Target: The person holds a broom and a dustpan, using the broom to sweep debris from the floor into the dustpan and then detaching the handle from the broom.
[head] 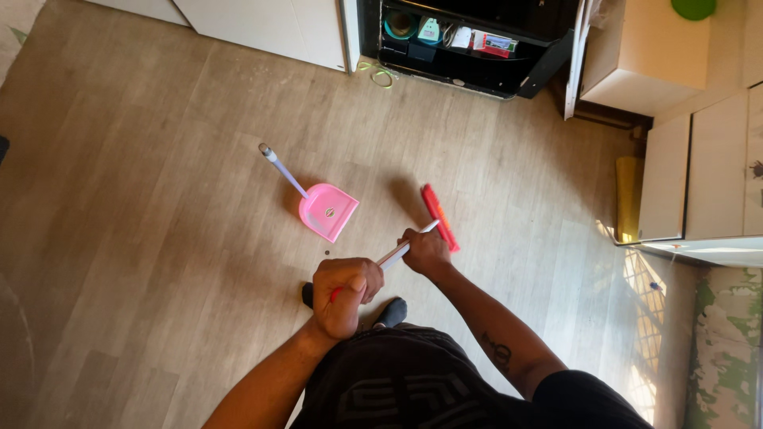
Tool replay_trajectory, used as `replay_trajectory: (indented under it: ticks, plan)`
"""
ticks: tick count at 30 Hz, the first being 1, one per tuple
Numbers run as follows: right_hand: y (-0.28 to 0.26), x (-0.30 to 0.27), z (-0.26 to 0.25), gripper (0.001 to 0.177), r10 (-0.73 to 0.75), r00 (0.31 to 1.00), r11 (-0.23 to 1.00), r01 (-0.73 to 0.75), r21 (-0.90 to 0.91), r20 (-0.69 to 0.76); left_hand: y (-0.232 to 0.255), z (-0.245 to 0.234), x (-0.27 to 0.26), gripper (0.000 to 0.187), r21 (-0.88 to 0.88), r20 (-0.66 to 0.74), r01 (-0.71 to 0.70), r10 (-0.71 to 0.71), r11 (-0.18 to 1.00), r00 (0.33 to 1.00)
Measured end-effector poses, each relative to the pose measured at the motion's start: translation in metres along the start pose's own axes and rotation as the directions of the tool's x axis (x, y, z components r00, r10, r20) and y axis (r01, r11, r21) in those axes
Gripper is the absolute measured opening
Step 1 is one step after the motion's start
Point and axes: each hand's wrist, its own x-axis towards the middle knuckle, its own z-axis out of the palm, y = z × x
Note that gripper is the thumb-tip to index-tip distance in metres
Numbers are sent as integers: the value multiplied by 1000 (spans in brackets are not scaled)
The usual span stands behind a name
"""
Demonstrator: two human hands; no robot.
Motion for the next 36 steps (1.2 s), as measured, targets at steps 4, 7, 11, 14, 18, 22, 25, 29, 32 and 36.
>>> replay_trajectory:
  ticks: [4,7,11,14,18,22,25,29,32,36]
  plan:
    - [42,14,11,35,152,988,988,-152,9,-41,-33,2,-2,42,-11,61,73,-73,997,996]
    - [77,23,27,36,208,978,978,-208,-34,6,-61,5,-11,34,57,132,236,-241,970,961]
    - [102,19,67,38,223,974,975,-223,6,50,-79,13,-29,34,44,110,334,-337,942,935]
    - [91,8,87,32,259,961,960,-267,80,101,-69,11,-33,35,8,76,389,-389,921,918]
    - [44,-16,74,28,158,980,977,-173,125,123,-29,4,-30,38,42,66,407,-409,913,910]
    - [1,-40,31,32,109,975,986,-131,99,194,7,-7,-9,37,141,161,295,-316,945,935]
    - [-8,-54,16,25,91,993,992,-97,86,74,19,-17,-6,38,-21,222,212,-202,977,954]
    - [33,-60,29,25,142,990,985,-141,100,0,-8,-22,1,38,-178,278,275,-220,945,935]
    - [92,-57,61,25,307,951,951,-305,57,-28,-48,-17,-2,37,-249,350,329,-232,911,908]
    - [160,-74,96,29,345,936,935,-349,-66,-64,-100,-6,-16,34,-230,446,425,-293,876,846]
